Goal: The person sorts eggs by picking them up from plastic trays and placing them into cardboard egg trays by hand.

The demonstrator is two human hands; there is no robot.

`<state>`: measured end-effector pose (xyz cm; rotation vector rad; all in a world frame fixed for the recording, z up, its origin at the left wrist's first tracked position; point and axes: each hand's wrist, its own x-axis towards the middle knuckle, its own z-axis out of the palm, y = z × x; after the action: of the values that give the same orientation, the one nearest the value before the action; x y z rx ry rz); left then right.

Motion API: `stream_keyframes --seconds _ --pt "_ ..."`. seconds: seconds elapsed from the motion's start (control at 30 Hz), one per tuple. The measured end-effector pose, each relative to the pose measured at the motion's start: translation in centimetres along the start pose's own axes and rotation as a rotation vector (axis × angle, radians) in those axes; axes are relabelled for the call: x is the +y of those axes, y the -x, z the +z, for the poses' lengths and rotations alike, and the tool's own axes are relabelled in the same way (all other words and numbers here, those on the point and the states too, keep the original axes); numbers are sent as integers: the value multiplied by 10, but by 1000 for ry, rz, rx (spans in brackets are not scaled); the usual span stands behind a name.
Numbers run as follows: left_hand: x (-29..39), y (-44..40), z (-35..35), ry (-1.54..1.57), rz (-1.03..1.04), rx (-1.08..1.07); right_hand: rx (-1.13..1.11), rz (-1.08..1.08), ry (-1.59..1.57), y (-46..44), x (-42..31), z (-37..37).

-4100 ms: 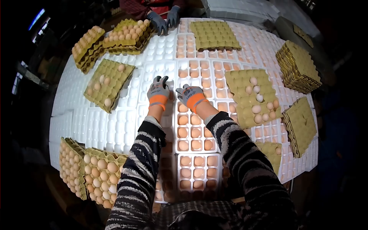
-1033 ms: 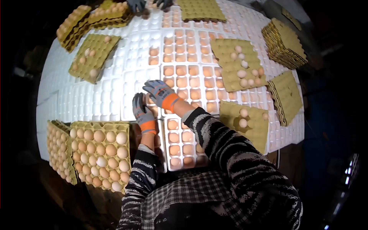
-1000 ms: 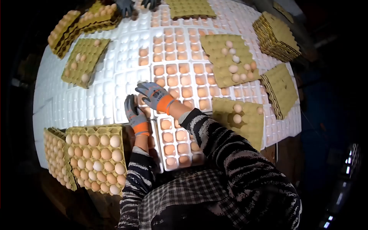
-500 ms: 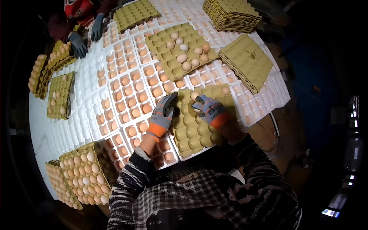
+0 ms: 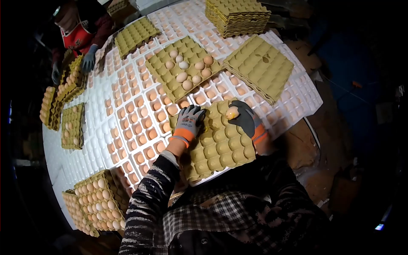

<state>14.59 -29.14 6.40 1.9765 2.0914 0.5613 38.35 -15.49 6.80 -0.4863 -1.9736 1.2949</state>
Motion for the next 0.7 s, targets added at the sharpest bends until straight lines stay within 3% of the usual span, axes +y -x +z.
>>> stream_keyframes --seconds 0.03,0.07,0.1,0.17,0.2,0.23,0.3,0.33,0.37,0.43,0.5,0.57,0.6,0.63,0.67,0.7 --pt "2 0 0 -35 -5 11 74 213 -414 -1 -2 -5" --pt "4 1 1 -26 -1 68 13 470 -323 -10 0 -20" --pt "5 2 1 -30 -3 69 11 466 -326 -18 2 -24" --pt "8 4 -9 97 -19 101 -249 206 567 -36 -10 -26" --pt "7 5 -6 130 -5 172 -321 283 694 -41 -20 -23" --pt "6 7 -10 235 -79 95 -326 268 684 -44 -18 -18" --pt "-7 10 1 605 -157 236 -523 284 1039 -51 -14 -13" --pt "-9 5 -1 909 -189 321 -545 322 1022 -55 -11 -14" --pt "-17 1 -6 1014 -246 364 -547 311 1019 -56 -10 -16" --pt "-38 -13 -20 1183 -345 467 -513 293 955 -52 -11 -23" --pt "-70 -32 -28 1125 -431 563 -390 239 895 -43 4 -30" --pt "-94 -52 -30 1016 -399 600 -104 229 374 -43 6 -35" --pt "-101 -62 -31 1018 -401 606 -20 273 282 -47 8 -35" --pt "-105 -73 -35 651 -393 525 -24 270 286 -55 6 -33" --pt "-107 -78 -35 288 -377 434 -1 406 32 -67 -1 -28" --pt "-107 -81 -35 292 -377 440 22 538 -223 -81 -5 -21"
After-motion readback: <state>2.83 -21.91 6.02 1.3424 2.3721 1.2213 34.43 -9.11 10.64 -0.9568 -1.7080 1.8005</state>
